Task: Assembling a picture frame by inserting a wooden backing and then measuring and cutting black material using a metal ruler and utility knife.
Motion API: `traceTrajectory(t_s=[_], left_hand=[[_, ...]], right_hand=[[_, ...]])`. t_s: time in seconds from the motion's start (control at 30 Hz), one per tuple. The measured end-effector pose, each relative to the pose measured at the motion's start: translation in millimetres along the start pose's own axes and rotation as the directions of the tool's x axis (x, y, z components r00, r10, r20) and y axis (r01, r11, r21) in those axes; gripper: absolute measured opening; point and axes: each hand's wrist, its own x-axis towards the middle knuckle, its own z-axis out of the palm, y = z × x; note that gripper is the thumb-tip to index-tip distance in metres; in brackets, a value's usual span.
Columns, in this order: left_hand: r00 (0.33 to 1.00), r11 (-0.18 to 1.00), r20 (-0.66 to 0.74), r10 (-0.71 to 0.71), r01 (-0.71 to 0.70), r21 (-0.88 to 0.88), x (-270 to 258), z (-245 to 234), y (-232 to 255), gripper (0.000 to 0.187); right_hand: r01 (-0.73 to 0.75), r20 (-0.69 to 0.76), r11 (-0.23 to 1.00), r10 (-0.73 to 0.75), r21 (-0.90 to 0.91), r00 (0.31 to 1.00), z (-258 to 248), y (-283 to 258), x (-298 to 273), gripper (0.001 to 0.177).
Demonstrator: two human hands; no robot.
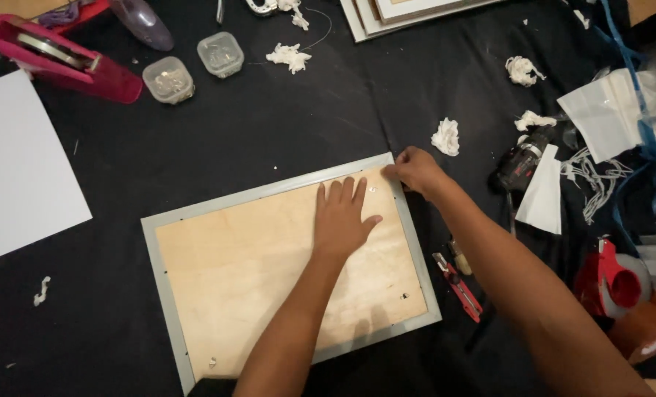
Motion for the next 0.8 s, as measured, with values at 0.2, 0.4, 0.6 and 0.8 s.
traceTrajectory(t_s=[0.2,0.4,0.6,0.8], left_hand=[[0.998,0.981,-0.061,0.015,-0.027,-0.194,-34,-6,-2,0.081],[0.996,0.991,-0.085,0.016,-0.027,-0.132,-24,12,-3,0.084],[0.992,0.992,-0.123,0.011,-0.027,-0.125,-26,16,-3,0.084],[0.977,0.997,-0.209,0.032,-0.047,-0.067,-22,25,-6,0.085]], right_hand=[[0.392,-0.149,0.892,-0.429,-0.225,0.891,17,18,-54,0.049],[0.627,0.000,0.398,-0.845,-0.670,0.535,42,33,-85,0.043],[0.510,0.098,0.237,-0.833,-0.827,0.545,41,24,-84,0.046],[0.502,0.208,0.146,-0.787,-0.852,0.582,39,22,-74,0.048]])
